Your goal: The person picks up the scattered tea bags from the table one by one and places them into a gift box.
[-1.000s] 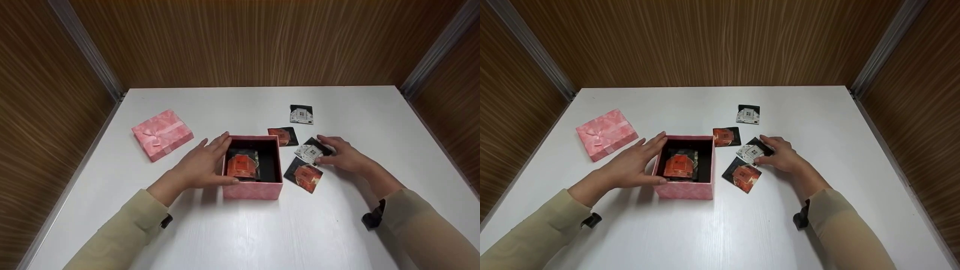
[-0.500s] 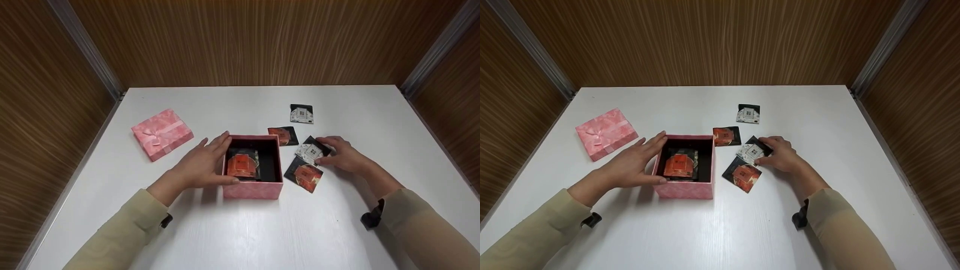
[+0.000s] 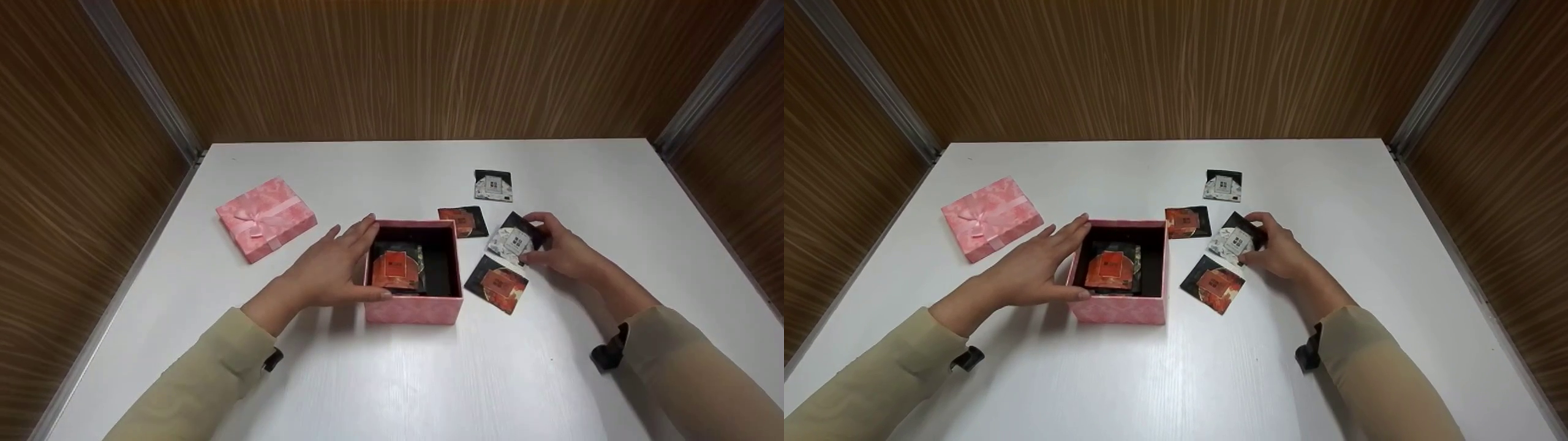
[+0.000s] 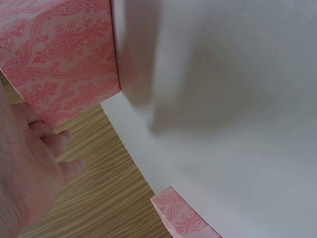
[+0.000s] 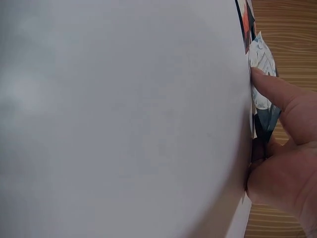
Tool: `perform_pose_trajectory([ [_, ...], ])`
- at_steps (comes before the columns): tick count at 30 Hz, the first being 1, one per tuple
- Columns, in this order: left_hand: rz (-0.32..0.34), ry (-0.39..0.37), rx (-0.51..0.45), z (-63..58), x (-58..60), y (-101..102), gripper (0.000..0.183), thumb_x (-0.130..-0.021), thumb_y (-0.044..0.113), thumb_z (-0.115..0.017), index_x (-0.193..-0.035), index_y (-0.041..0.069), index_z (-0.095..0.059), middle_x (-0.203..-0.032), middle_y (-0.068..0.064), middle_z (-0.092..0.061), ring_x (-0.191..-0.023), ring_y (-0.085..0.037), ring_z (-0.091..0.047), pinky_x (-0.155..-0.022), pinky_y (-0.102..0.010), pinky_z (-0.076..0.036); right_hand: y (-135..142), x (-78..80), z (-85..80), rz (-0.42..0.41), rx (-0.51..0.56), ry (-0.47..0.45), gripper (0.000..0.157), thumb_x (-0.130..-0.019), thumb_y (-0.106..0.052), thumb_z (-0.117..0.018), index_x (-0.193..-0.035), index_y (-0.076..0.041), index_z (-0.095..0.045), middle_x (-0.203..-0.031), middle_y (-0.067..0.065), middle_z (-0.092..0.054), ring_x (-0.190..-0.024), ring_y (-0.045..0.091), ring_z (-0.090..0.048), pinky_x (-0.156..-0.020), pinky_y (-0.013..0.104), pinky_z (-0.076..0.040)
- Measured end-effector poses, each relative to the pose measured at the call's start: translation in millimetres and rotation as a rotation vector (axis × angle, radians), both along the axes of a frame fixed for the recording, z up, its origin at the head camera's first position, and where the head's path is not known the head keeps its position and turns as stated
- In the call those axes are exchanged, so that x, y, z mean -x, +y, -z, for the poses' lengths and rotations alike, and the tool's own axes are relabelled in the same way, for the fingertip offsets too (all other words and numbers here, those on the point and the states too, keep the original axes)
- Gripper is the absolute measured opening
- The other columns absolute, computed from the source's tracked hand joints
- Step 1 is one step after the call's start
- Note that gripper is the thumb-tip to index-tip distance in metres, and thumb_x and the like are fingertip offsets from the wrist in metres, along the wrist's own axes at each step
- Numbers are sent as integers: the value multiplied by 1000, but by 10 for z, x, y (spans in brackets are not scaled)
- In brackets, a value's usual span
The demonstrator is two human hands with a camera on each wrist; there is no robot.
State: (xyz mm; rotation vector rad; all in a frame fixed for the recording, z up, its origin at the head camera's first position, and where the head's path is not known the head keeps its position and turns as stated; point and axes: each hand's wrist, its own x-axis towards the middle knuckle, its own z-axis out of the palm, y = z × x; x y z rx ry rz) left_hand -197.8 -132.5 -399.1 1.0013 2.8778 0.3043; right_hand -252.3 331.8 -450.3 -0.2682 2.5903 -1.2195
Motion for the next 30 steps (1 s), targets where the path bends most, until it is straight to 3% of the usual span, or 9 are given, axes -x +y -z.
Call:
perform_pose_trajectory([
  [8,0,-5,-5,-4,2,0,128,-84,94,-47,-171,7,-12,-178,-9,-8,-162,-24,-18,-130,-54,-14,8,21,-1,74,34,3,71,-100,-12,-73,-160,-16,-35,-142,29,-53,-123,38,-53,-109,50,-36],
  [13,3,-3,-6,-5,3,0,128,-85,94,-48,-171,7,-12,-178,-10,-8,-162,-24,-18,-130,-54,-14,33,27,-11,134,74,75,56,-105,-8,-65,-156,-13,-44,-125,25,-58,-110,32,-55,-91,33,-44],
  [16,5,-3,-1,-6,0,6,127,-85,94,-48,-170,7,-12,-178,-10,-8,-162,-24,-18,-130,-54,-14,47,25,-31,167,105,95,53,-107,-8,-61,-158,-13,-45,-128,26,-58,-109,30,-55,-80,25,-47],
  [20,7,-4,2,-6,0,12,127,-85,93,-48,-170,7,-13,-178,-9,-8,-162,-23,-17,-130,-54,-15,61,17,-94,205,150,120,56,-109,-9,-58,-162,-13,-41,-137,28,-57,-110,25,-58,-78,19,-51],
  [22,10,-5,-2,-7,1,13,126,-86,93,-48,-170,6,-13,-178,-8,-7,-162,-23,-17,-130,-54,-15,56,12,-144,233,165,150,52,-109,-10,-60,-159,-11,-45,-134,27,-60,-106,19,-61,-76,17,-52],
  [26,8,-8,-1,-11,-2,10,126,-86,93,-48,-170,7,-12,-178,-8,-7,-162,-22,-17,-130,-54,-14,8,-10,-282,282,202,196,35,-108,-14,-64,-141,-1,-63,-122,14,-67,-94,10,-59,-73,16,-51],
  [30,3,-13,-1,-14,-7,7,127,-85,94,-47,-171,8,-12,-179,-8,-7,-162,-22,-17,-130,-54,-13,-81,-51,-438,269,222,204,36,-106,-24,-69,-133,0,-72,-113,-5,-72,-93,7,-60,-76,17,-53],
])
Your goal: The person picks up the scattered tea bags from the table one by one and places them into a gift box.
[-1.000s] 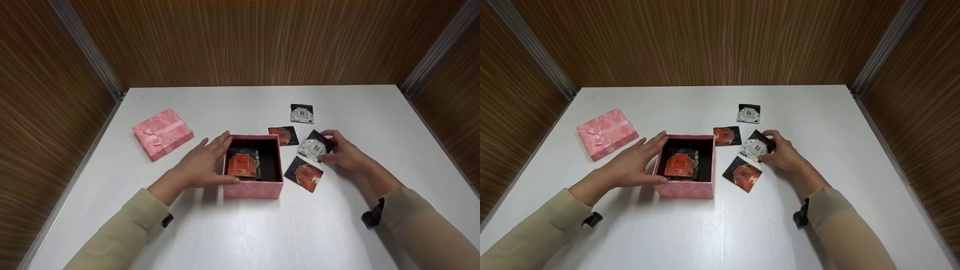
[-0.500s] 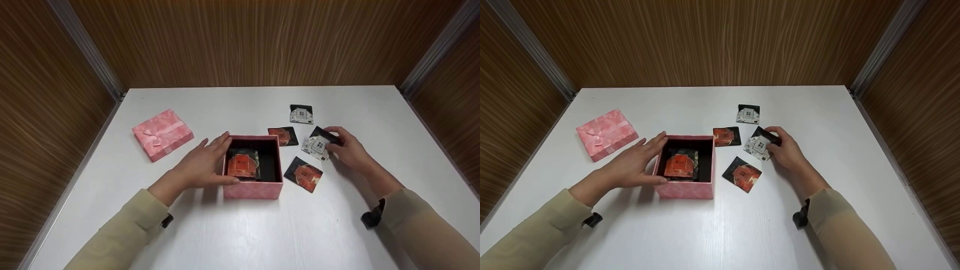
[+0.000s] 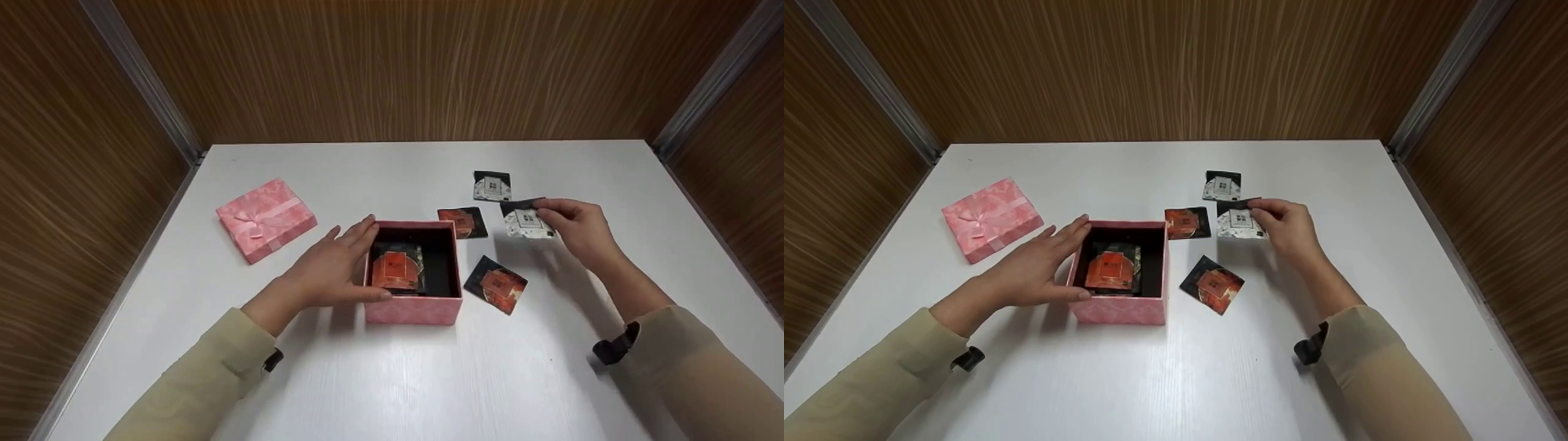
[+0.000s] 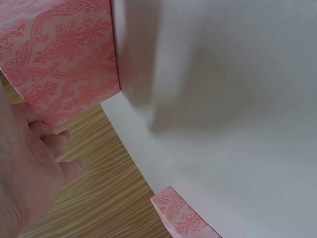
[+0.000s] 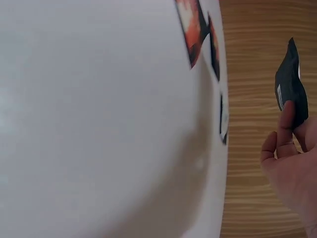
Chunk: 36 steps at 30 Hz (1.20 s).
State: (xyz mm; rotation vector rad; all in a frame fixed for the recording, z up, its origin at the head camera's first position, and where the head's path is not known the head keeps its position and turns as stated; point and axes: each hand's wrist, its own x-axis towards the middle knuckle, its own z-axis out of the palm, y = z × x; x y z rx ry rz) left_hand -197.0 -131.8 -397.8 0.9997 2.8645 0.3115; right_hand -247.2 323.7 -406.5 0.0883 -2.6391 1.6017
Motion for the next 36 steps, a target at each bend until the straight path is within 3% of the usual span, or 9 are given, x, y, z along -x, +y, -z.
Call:
perform_pose_trajectory([
  [3,-1,-1,3,6,-5,-4,128,-84,95,-45,-171,8,-11,-179,-6,-5,-162,-22,-16,-130,-53,-13,-94,-51,-107,-54,5,2,44,-104,-26,-73,-140,-3,-69,-109,-6,-74,-94,6,-65,-79,17,-55],
  [6,-3,-1,4,12,-8,-11,128,-84,96,-45,-171,8,-11,-179,-6,-5,-162,-22,-17,-130,-53,-13,-224,-119,-214,-118,-2,10,50,-101,-22,-76,-147,-6,-64,-110,3,-74,-94,8,-68,-81,18,-56],
  [11,-8,-1,0,19,-9,-13,128,-84,96,-45,-171,8,-11,-178,-7,-6,-162,-22,-17,-130,-53,-14,-484,-245,-381,-250,-6,57,57,-99,-7,-76,-153,-7,-58,-131,12,-64,-98,13,-66,-83,18,-57],
  [16,-5,3,-2,20,-6,-13,126,-85,95,-45,-170,8,-12,-178,-8,-8,-162,-23,-17,-130,-54,-14,-740,-345,-486,-353,-2,83,58,-98,0,-74,-153,-2,-56,-145,14,-57,-99,14,-68,-84,18,-58],
  [24,5,-6,3,-3,-3,-10,127,-86,94,-46,-170,6,-10,-178,-8,-5,-163,-24,-15,-130,-55,-13,-1131,-431,-526,-439,-121,119,57,-94,-2,-79,-147,4,-60,-137,16,-64,-97,17,-70,-87,18,-52],
  [30,8,-1,3,2,7,-7,127,-86,94,-44,-170,6,-10,-178,-11,-7,-162,-25,-17,-130,-55,-15,-1383,-455,-512,-473,-184,69,60,-93,-7,-81,-149,0,-60,-141,14,-64,-102,20,-71,-95,33,-54],
  [36,15,3,-10,6,8,-11,128,-86,94,-44,-170,5,-10,-178,-12,-7,-162,-25,-17,-130,-56,-15,-1592,-438,-460,-500,-264,73,62,-93,-10,-83,-149,1,-60,-109,9,-73,-91,16,-71,-88,38,-55],
])
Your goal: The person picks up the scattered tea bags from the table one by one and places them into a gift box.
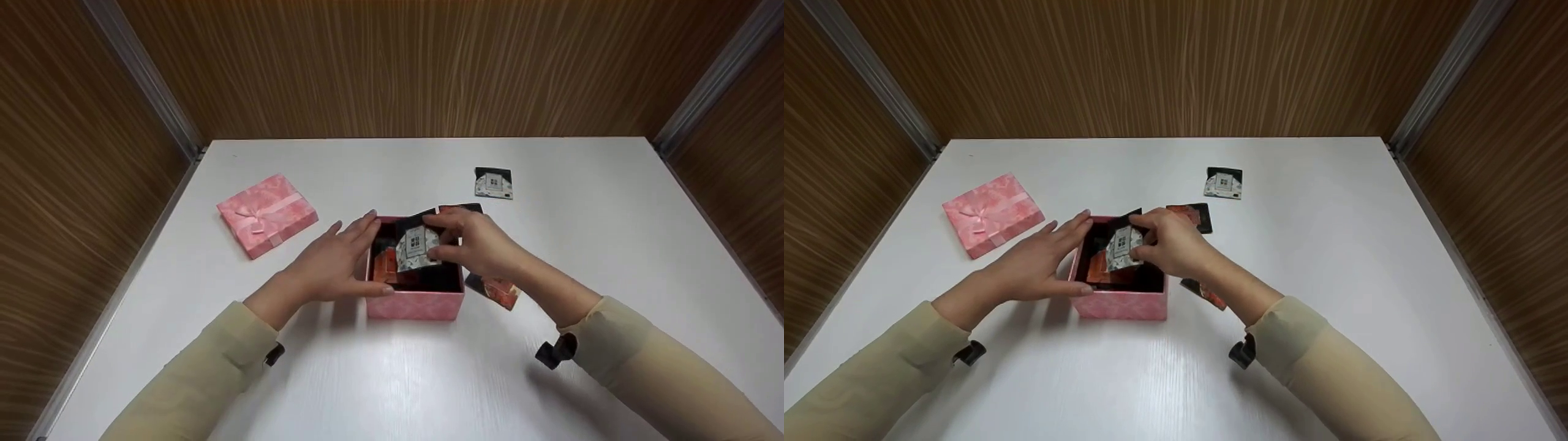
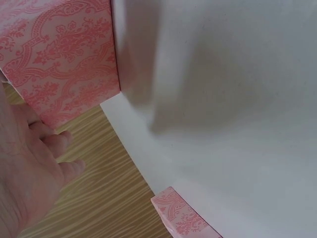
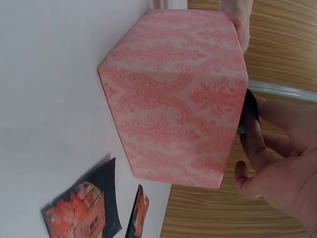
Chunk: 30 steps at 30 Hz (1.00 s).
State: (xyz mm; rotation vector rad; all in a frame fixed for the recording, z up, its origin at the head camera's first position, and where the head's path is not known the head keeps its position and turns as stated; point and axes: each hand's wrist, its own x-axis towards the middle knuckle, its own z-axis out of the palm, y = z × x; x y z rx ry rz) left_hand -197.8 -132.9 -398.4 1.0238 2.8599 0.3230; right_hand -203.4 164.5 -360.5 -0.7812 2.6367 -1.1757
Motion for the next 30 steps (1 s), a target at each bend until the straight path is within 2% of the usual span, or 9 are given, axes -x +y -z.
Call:
perform_pose_trajectory([
  [4,4,4,0,1,7,1,127,-86,94,-44,-170,4,-12,-178,-12,-7,-162,-25,-17,-129,-56,-16,-106,21,39,-14,-43,29,62,-91,-10,-84,-147,3,-61,-108,10,-73,-89,16,-73,-85,36,-57],
  [9,7,4,10,1,7,4,126,-87,93,-44,-170,3,-12,-178,-12,-6,-162,-26,-16,-129,-56,-16,-204,28,78,-12,-83,36,61,-91,-12,-85,-146,2,-62,-125,15,-68,-93,17,-73,-83,36,-59],
  [14,5,3,-2,-5,-4,1,126,-87,92,-47,-170,4,-13,-178,-11,-6,-162,-25,-17,-129,-56,-16,-293,50,110,-13,-105,17,61,-91,-13,-85,-145,2,-62,-133,17,-67,-98,19,-73,-88,38,-59],
  [30,-3,15,7,-4,-12,6,127,-86,94,-46,-170,5,-12,-178,-13,-8,-162,-23,-16,-130,-55,-16,-485,126,154,-61,-207,1,61,-89,-13,-87,-142,7,-64,-96,10,-78,-85,16,-69,-83,39,-59],
])
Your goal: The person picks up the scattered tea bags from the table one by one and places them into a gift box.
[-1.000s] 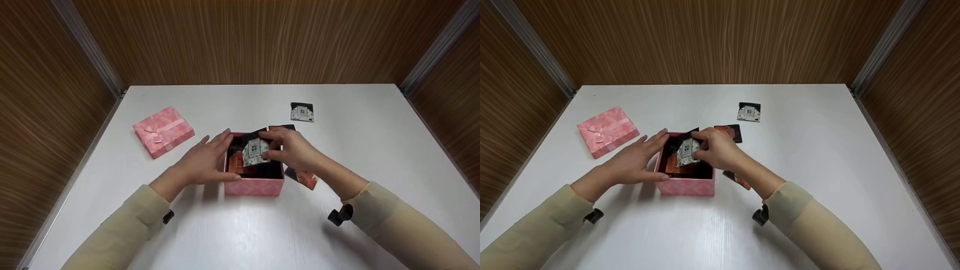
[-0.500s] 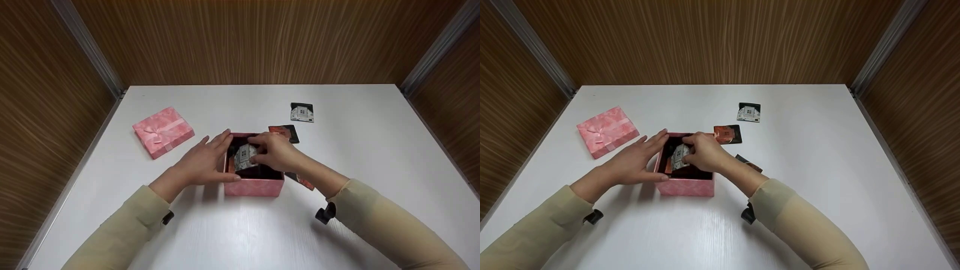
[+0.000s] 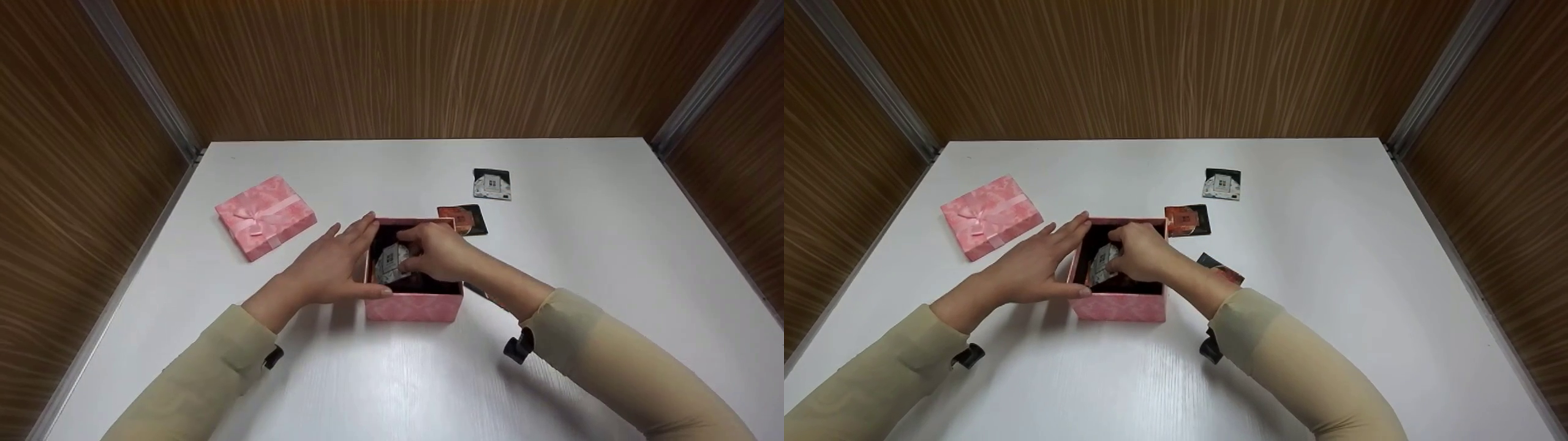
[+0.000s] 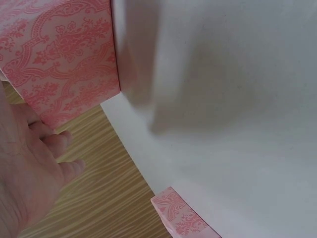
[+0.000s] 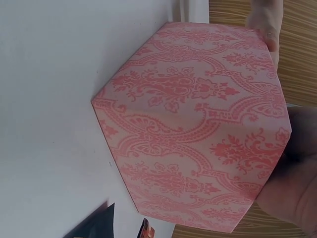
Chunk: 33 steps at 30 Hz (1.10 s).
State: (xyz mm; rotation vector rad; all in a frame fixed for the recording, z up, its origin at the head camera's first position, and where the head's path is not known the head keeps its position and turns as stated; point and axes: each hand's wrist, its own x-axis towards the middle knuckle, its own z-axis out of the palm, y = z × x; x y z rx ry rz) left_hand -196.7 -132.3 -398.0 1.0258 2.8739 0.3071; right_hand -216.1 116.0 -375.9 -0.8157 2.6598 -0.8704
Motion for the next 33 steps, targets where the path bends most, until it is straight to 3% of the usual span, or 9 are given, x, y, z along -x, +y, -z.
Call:
perform_pose_trajectory([
  [5,-3,-3,1,0,6,1,127,-86,94,-46,-170,5,-12,-178,-12,-8,-162,-23,-17,-130,-55,-16,-41,7,33,-23,7,4,60,-88,-12,-87,-140,7,-65,-91,9,-78,-81,14,-71,-79,36,-60],
  [11,-5,-4,-3,7,1,0,126,-86,93,-47,-170,6,-12,-178,-9,-5,-162,-23,-18,-130,-54,-15,-43,-21,24,-13,19,-20,61,-89,-11,-86,-143,6,-63,-107,14,-79,-90,17,-76,-83,37,-62],
  [18,5,-3,-23,11,6,-12,124,-87,92,-48,-170,6,-13,-178,-9,-6,-162,-21,-17,-130,-55,-16,95,-66,-99,33,33,-22,61,-91,-12,-84,-146,4,-61,-122,17,-76,-103,20,-77,-94,41,-61],
  [24,-1,-11,-25,14,7,-15,125,-86,93,-47,-170,6,-13,-178,-8,-7,-162,-22,-18,-130,-55,-15,344,-99,-240,43,154,-80,57,-94,-8,-80,-147,0,-61,-133,19,-71,-114,25,-74,-96,42,-61],
  [33,-9,-13,-9,21,11,-6,125,-86,92,-48,-170,7,-12,-178,-9,-7,-162,-22,-18,-130,-54,-14,967,-50,-364,155,204,51,55,-98,-12,-78,-148,1,-59,-138,16,-69,-121,29,-71,-106,51,-54],
])
